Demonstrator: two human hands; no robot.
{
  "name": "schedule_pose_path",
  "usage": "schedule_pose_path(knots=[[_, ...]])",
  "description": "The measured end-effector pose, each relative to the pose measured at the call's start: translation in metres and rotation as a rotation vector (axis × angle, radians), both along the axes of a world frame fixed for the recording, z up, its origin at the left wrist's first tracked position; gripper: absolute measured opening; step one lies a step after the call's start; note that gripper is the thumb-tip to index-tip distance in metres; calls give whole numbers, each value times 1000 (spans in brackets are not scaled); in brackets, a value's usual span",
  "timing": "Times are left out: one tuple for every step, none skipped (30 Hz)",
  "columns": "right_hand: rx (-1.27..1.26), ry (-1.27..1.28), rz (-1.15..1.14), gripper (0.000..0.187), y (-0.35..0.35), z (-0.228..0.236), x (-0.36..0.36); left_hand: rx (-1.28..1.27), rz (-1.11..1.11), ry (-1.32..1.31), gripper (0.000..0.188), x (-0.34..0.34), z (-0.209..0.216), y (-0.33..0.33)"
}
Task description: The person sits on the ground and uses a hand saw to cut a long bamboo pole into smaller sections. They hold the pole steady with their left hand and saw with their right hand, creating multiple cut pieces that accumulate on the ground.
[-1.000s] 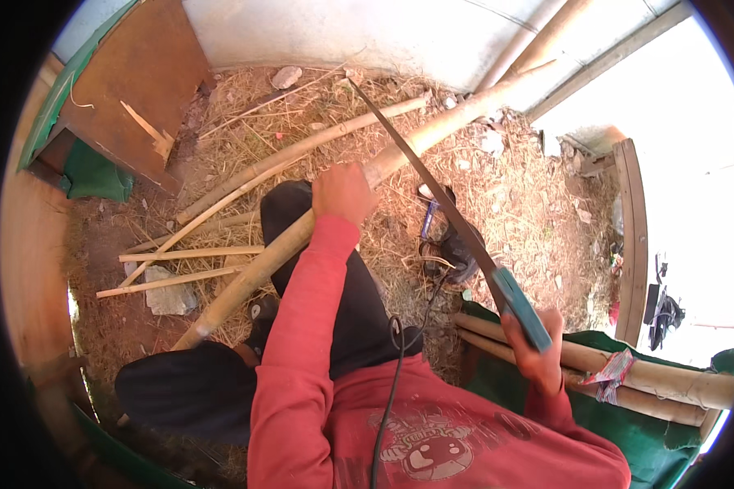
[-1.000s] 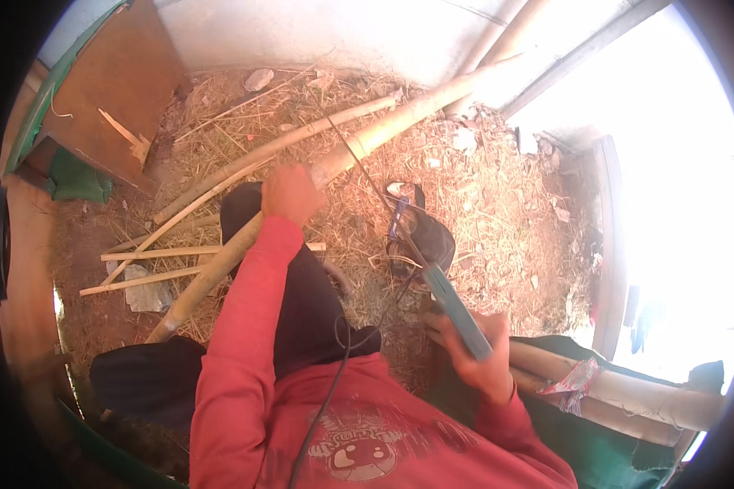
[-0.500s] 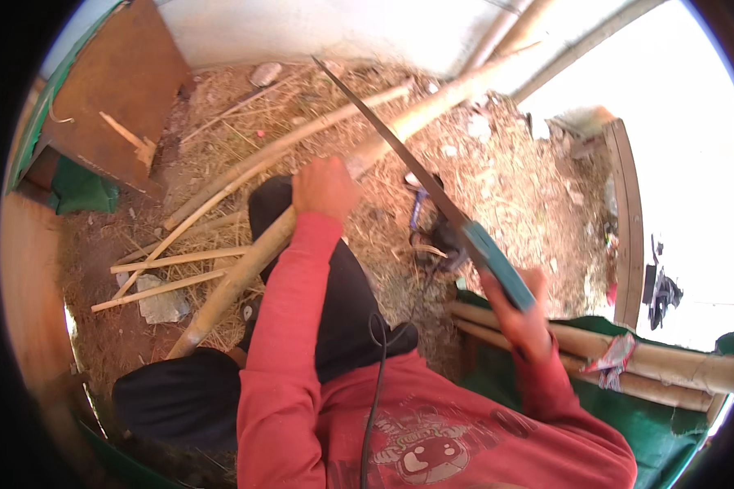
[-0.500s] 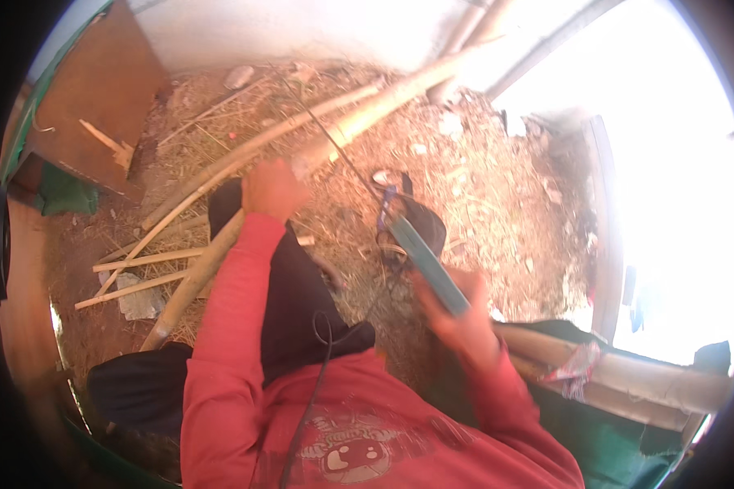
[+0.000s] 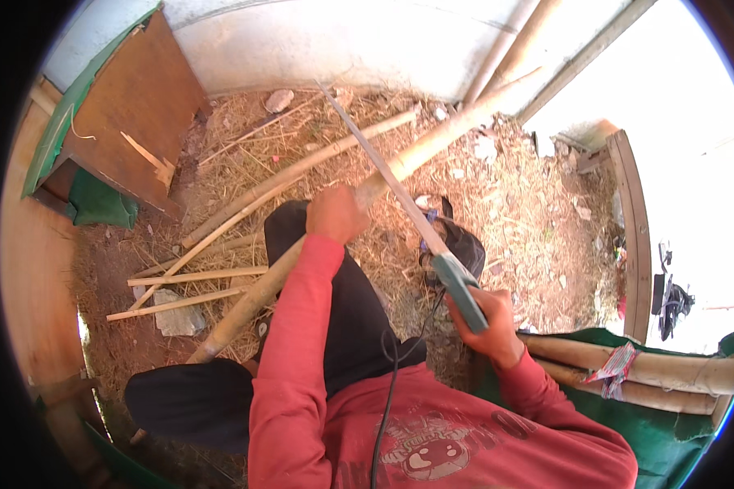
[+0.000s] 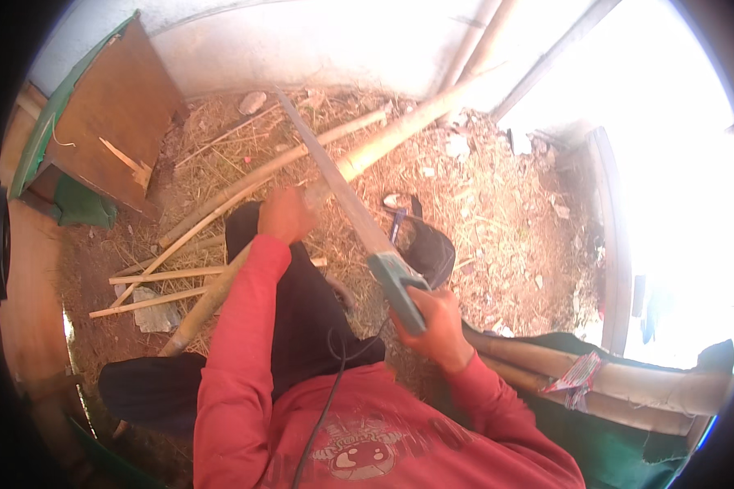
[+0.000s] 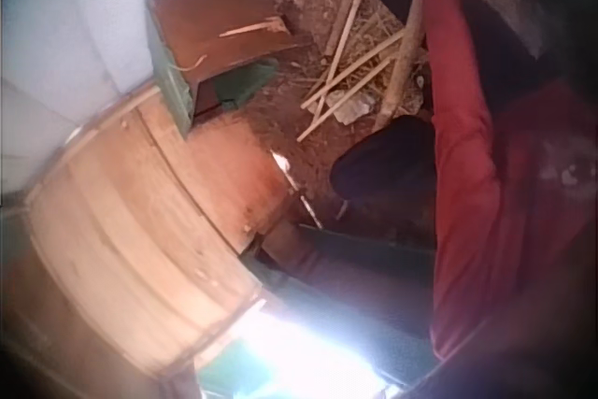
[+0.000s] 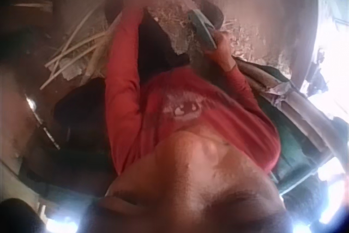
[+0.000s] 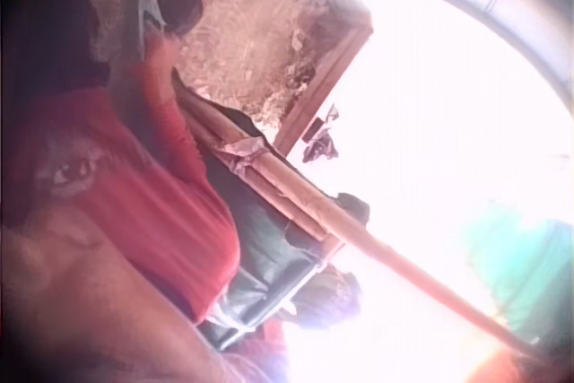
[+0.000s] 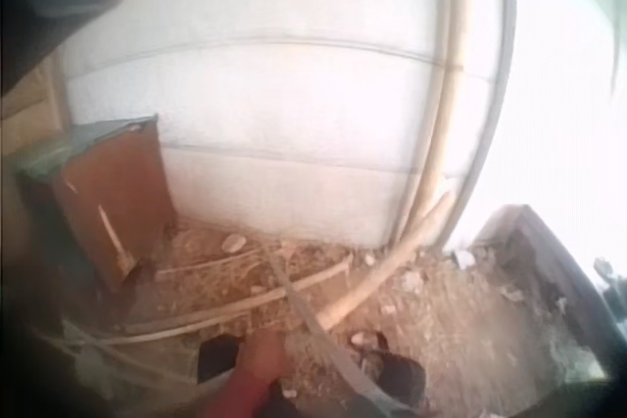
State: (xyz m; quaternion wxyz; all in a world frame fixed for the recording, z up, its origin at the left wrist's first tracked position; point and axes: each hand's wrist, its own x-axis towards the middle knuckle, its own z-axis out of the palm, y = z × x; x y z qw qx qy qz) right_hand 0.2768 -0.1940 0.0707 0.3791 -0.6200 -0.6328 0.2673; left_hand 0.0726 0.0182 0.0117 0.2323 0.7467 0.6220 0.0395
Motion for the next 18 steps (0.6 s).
schedule_pose_path(knots=[[-29, 44, -17, 18, -3, 8, 1, 7, 4, 8, 38, -2, -2, -1], [-74, 16, -23, 14, -9, 18, 7, 5, -24, -49, 40, -4, -8, -2], [-115, -12, -29, 11, -14, 28, 15, 7, -51, -106, 42, -7, -12, 0], [-156, -40, -35, 8, -16, 33, 22, 10, -78, -162, 45, -11, -15, 5], [-177, -27, -53, 9, -22, 34, 25, -211, -57, -384, 44, -12, -15, 7], [-166, -23, -43, 8, -25, 31, 31, -433, -34, -604, 42, -13, -13, 10], [-155, -17, -31, 8, -28, 26, 36, -656, -9, -821, 41, -14, -12, 14], [-146, -9, -18, 9, -25, 28, 35, -687, -20, -732, 39, -15, -14, 17], [-192, 122, -98, 10, -23, 33, 30, -716, -30, -642, 36, -16, -15, 21], [-237, 254, -177, 11, -21, 43, 24, -744, -40, -551, 34, -17, -17, 24], [-205, 218, -169, 12, -19, 45, 23, -484, -61, -454, 32, -17, -21, 21], [-174, 184, -159, 14, -17, 48, 23, -224, -80, -353, 30, -17, -26, 13], [-66, -16, -57, 15, -18, 46, 32, 35, -98, -249, 29, -16, -29, 7], [46, -217, 41, 16, -18, 44, 39, 107, -47, -146, 29, -11, -21, 5], [41, -180, -29, 14, -22, 41, 42, 173, 3, -45, 29, -4, -8, 1], [39, -163, -69, 16, -23, 40, 41, 239, 52, 55, 29, 0, 0, 0], [34, -145, -100, 21, -23, 41, 40, 244, 54, 45, 30, -1, 1, 0], [28, -128, -130, 26, -23, 43, 38, 249, 55, 35, 31, -4, 0, 3]])
